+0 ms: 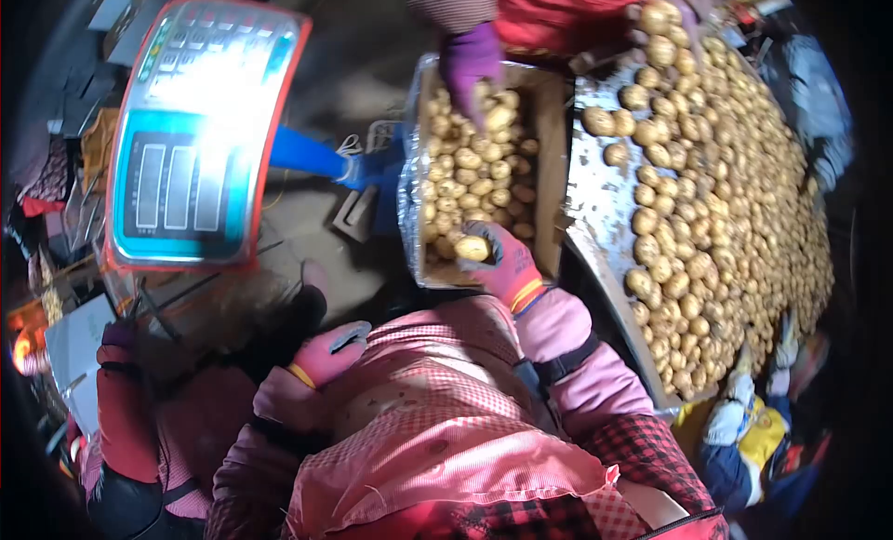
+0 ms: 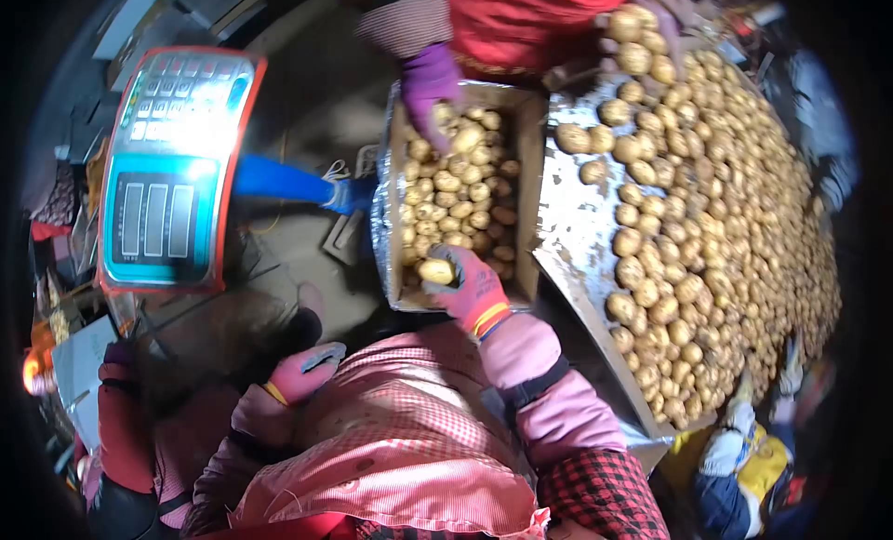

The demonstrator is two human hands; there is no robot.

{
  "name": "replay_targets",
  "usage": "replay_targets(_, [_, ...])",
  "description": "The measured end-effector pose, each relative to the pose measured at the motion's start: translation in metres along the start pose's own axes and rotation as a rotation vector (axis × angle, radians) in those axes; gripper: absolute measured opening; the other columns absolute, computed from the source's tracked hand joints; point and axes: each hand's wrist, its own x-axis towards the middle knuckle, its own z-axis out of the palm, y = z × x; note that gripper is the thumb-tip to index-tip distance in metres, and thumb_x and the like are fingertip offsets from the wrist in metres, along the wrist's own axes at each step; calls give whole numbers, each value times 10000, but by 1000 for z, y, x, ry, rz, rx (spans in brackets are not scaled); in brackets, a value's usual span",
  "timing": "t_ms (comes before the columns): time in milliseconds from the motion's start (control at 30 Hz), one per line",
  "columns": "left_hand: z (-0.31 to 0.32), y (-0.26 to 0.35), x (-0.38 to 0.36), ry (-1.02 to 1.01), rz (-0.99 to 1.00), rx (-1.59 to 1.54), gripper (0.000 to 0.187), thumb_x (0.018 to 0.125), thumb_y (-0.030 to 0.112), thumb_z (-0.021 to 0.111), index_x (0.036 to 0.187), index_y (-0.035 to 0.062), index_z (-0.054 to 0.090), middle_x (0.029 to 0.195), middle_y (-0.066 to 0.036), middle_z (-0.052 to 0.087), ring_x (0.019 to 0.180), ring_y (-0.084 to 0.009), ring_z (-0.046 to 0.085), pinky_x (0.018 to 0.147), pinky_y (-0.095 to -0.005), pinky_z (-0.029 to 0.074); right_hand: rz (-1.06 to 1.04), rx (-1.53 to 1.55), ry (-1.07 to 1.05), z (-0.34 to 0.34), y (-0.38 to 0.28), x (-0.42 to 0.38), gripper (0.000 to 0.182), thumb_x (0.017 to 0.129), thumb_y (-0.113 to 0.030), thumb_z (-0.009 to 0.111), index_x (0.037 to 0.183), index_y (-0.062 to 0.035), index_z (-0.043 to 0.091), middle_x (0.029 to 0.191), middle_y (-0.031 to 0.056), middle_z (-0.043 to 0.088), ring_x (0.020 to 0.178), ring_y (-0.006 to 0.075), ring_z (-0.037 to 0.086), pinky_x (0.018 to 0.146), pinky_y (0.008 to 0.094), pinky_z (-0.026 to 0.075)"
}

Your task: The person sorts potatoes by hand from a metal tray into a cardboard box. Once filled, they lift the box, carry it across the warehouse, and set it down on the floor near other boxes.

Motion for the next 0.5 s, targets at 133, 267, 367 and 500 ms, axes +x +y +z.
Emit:
replay_targets(133, [5,64,14,-12,102,193,415,895,211,611,1266,32,553,1206,-118,627,1125,-191,588,972,-307,438,-121,-72,188,-41,-61,-31,478,680,-259,796,1102,-116,623,1054,109,641,969,291,616,829,370,495])
replay_targets(267, [10,96,40,-171,233,234,417,885,169,619,1263,9,546,1207,-121,622,1117,-199,586,975,-311,437,-69,-53,387,-71,-70,-70,469,680,-266,794,1093,-119,627,978,104,630,894,299,609,787,376,497])
replay_targets(367, [34,138,59,-396,272,162,444,881,124,614,1289,-19,513,1233,-117,596,1119,-171,559,987,-302,418,24,133,584,-87,-58,-119,513,659,-251,810,1112,-111,617,1009,118,622,930,294,611,817,359,499])
replay_targets(500, [95,203,71,-619,328,396,430,900,126,566,1288,-48,503,1232,-140,590,1156,-202,539,1018,-324,386,-11,792,940,-85,-24,-194,551,741,-34,768,1218,-67,495,1138,60,577,942,130,583,852,285,511])
